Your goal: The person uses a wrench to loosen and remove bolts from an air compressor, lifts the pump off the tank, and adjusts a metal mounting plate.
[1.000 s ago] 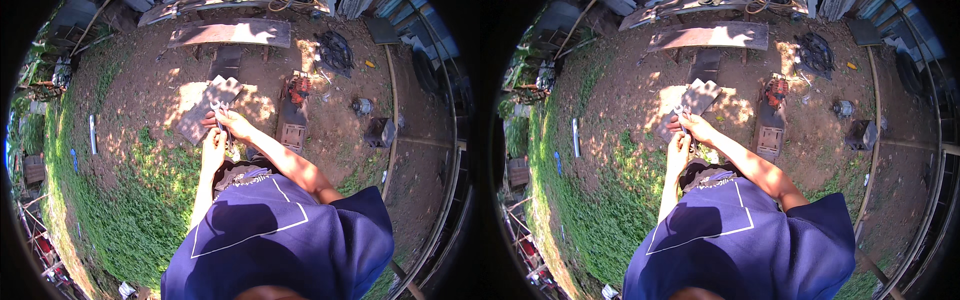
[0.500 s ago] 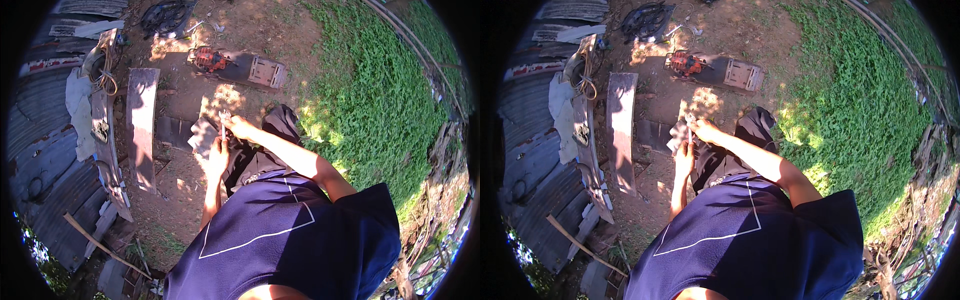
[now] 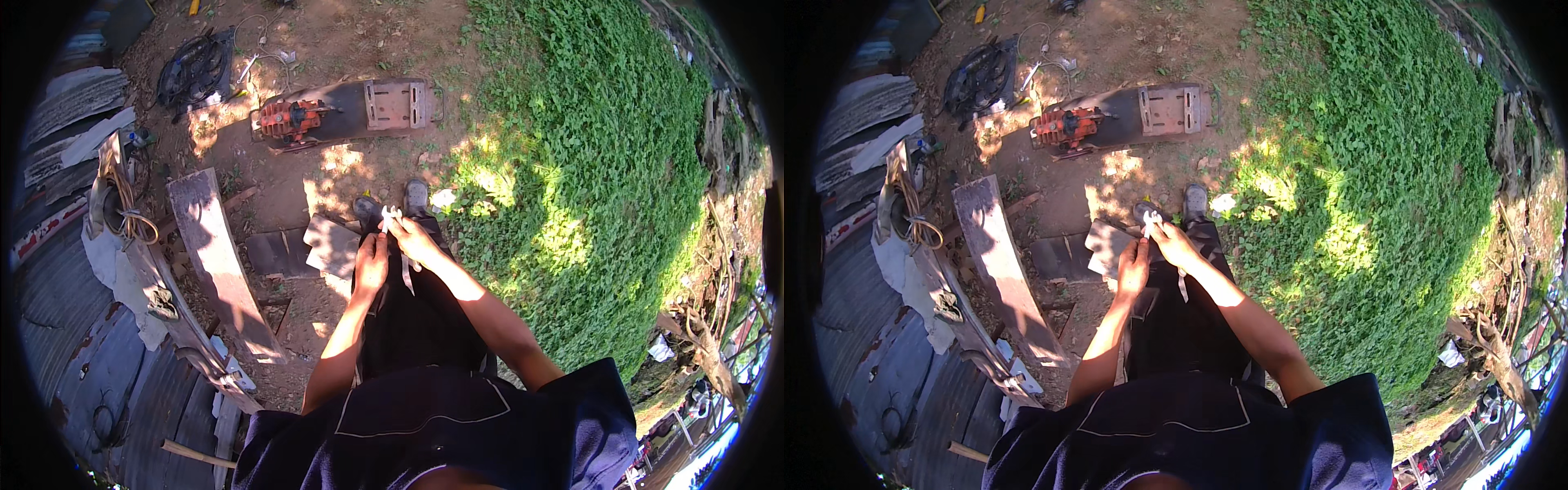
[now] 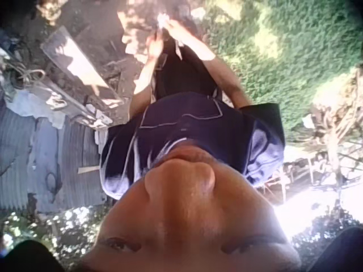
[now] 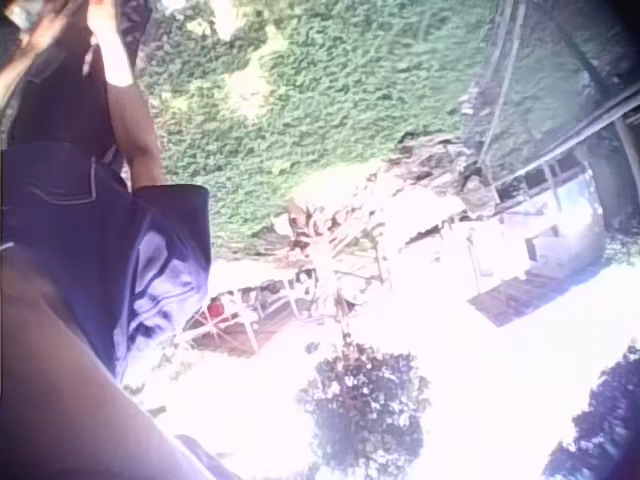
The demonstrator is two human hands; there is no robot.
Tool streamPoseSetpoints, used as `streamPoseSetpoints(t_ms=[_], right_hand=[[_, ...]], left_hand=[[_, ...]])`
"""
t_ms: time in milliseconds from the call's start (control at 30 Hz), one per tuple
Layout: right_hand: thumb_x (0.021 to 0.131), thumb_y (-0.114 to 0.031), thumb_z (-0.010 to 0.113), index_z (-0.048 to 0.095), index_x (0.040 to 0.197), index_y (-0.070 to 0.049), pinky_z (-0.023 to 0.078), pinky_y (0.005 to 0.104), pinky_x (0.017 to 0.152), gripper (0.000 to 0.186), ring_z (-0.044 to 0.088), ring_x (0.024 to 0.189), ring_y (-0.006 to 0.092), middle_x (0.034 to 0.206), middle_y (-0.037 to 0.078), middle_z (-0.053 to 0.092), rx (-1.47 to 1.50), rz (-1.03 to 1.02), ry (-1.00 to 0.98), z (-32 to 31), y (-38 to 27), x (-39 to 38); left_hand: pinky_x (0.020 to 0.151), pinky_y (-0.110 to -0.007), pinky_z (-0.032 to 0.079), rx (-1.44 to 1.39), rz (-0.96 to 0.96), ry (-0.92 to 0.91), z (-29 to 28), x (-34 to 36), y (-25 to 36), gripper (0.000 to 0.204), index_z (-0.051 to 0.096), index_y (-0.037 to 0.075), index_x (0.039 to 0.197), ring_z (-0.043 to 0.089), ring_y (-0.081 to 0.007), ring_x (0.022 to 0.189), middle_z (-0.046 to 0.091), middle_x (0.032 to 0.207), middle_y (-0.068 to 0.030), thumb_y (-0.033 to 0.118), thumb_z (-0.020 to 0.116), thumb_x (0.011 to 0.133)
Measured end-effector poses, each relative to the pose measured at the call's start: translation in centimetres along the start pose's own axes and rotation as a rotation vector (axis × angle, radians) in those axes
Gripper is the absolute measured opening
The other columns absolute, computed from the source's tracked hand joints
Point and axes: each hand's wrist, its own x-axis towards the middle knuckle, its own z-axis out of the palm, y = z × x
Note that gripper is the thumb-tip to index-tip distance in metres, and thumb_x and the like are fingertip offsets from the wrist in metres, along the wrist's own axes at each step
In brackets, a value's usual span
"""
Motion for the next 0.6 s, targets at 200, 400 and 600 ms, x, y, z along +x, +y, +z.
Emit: streamPoseSetpoints(t_ms=[200,400,600], right_hand=[[0.098,-0.046,0.048,0.052,0.081,-0.006,0.039,0.0276,0.055,0.044,0.045,0.058,0.0104,0.059,0.000,0.045,0.128,0.150,0.032,-4.8,8.2,12.2],[0.099,-0.019,0.048,0.057,0.109,-0.001,0.047,0.0266,0.055,0.023,0.054,0.059,0.0099,0.071,0.002,0.054,0.097,-0.021,-0.014,-9.0,16.3,25.3],[0.097,-0.021,0.053,0.056,0.110,-0.001,0.050,0.0338,0.064,0.025,0.065,0.069,0.0164,0.083,0.010,0.066,-0.272,-0.130,-0.194,-12.6,18.0,35.3]], left_hand=[[0.047,-0.024,0.028,-0.230,-0.158,0.126,3.6,11.3,-8.5,0.056,0.048,0.009,0.060,0.037,-0.0063,0.049,0.042,0.054,0.0038,0.049,0.043,0.099],[0.043,-0.027,0.027,-0.213,-0.093,0.149,7.7,27.1,-18.8,0.061,0.041,0.009,0.053,0.035,-0.0073,0.042,0.036,0.047,0.0037,0.048,0.043,0.100],[0.049,-0.026,0.029,-0.270,0.335,0.040,11.0,39.2,-27.9,0.044,0.047,0.004,0.069,0.035,-0.0047,0.055,0.038,0.056,0.0032,0.034,0.045,0.102]])
